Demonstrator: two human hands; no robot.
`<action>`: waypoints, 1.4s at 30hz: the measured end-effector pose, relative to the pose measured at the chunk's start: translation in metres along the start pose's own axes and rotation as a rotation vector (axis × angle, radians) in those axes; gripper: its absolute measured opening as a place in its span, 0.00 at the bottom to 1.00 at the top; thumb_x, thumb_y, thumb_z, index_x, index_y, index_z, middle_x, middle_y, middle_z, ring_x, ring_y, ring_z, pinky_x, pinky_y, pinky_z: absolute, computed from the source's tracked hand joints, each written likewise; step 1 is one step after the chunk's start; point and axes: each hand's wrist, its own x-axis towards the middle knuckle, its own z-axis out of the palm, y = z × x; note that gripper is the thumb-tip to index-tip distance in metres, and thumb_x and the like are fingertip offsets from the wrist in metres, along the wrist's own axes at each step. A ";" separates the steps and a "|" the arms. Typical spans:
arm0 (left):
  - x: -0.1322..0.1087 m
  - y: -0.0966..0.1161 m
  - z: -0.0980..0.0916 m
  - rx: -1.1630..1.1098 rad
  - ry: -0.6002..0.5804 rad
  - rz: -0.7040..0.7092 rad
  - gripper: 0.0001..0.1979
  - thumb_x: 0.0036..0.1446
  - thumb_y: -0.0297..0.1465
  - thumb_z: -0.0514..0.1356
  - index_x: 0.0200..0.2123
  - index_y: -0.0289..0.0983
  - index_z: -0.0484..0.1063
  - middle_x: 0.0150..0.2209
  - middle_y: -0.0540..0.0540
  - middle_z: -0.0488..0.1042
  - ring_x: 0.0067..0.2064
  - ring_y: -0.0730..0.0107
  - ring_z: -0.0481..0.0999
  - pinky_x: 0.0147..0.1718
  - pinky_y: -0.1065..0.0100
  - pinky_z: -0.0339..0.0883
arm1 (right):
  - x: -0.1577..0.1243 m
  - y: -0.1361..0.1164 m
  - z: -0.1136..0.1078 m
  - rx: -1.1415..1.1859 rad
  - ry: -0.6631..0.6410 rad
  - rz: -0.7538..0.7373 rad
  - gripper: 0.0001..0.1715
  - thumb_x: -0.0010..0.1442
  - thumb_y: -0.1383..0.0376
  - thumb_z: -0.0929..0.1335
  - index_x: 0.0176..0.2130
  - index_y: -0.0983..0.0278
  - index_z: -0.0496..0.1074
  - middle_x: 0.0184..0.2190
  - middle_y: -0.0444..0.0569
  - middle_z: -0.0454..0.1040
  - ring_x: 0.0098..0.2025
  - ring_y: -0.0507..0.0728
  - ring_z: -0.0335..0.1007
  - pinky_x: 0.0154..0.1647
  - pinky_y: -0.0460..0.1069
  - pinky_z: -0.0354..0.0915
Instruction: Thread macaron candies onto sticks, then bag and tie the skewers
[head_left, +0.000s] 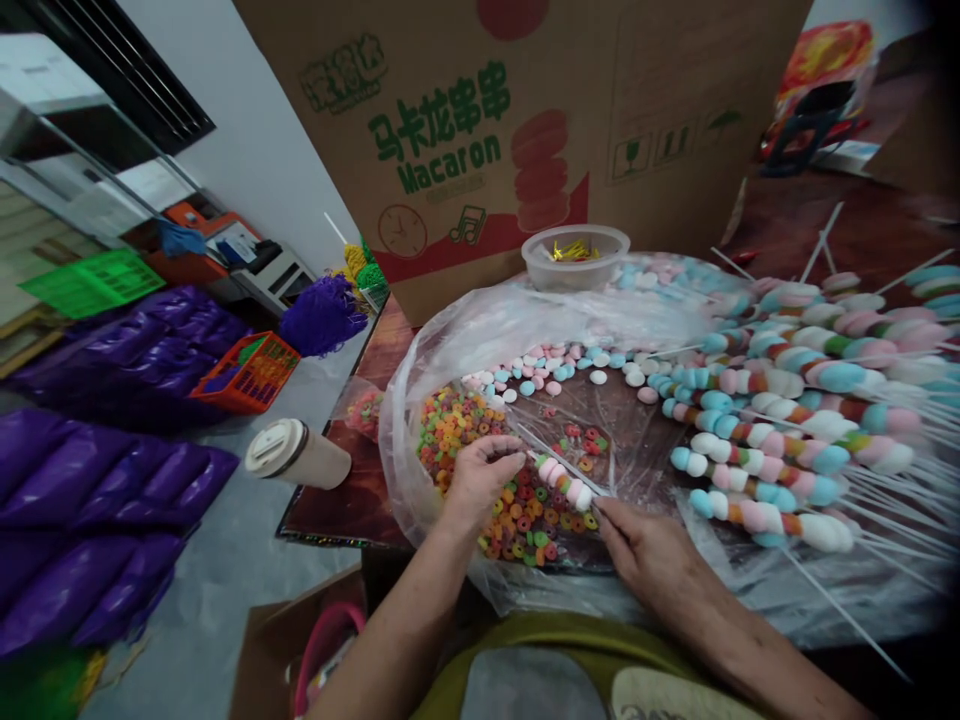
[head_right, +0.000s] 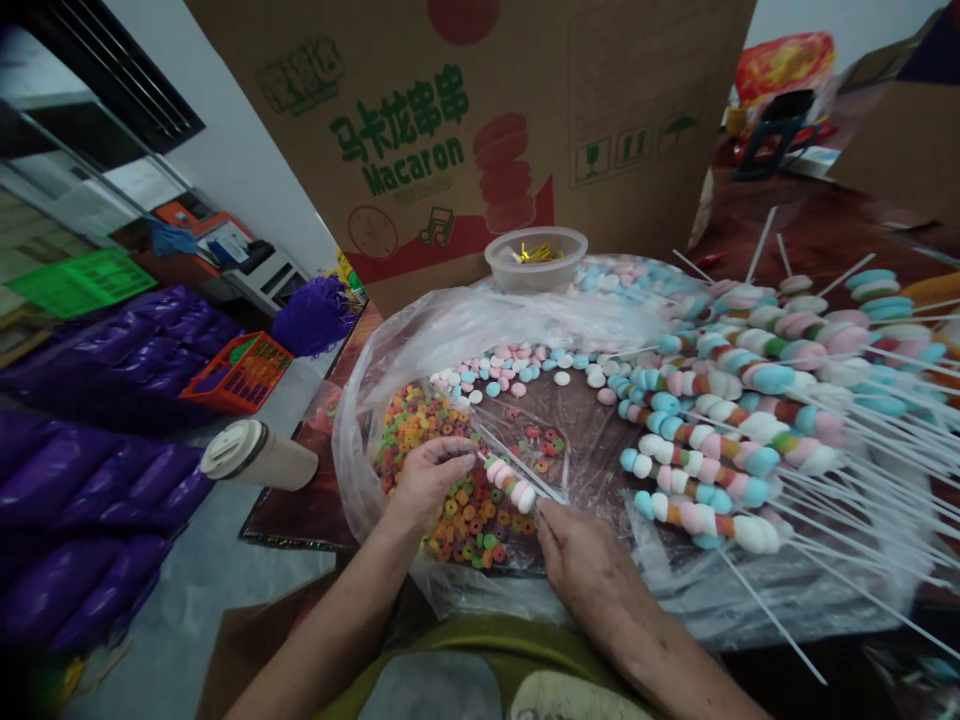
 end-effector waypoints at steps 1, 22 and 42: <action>-0.002 -0.001 0.002 -0.033 0.017 -0.001 0.08 0.37 0.26 0.64 0.27 0.33 0.74 0.26 0.49 0.74 0.28 0.76 0.70 0.33 0.72 0.63 | 0.000 -0.001 0.000 -0.020 -0.012 -0.008 0.18 0.59 0.63 0.55 0.30 0.63 0.70 0.24 0.49 0.73 0.25 0.54 0.68 0.26 0.46 0.58; -0.003 -0.002 0.047 -0.537 -0.050 -0.220 0.14 0.43 0.39 0.62 0.26 0.34 0.67 0.24 0.50 0.70 0.26 0.74 0.70 0.29 0.70 0.64 | 0.009 -0.017 0.006 0.196 0.027 -0.017 0.17 0.59 0.63 0.54 0.30 0.64 0.68 0.22 0.47 0.71 0.23 0.51 0.63 0.24 0.45 0.57; 0.114 0.005 0.041 0.344 0.051 0.235 0.07 0.38 0.25 0.63 0.21 0.38 0.67 0.29 0.46 0.71 0.42 0.61 0.69 0.44 0.66 0.59 | 0.160 0.019 -0.010 -0.011 0.128 0.125 0.13 0.54 0.64 0.59 0.31 0.66 0.70 0.25 0.51 0.72 0.28 0.54 0.65 0.28 0.46 0.54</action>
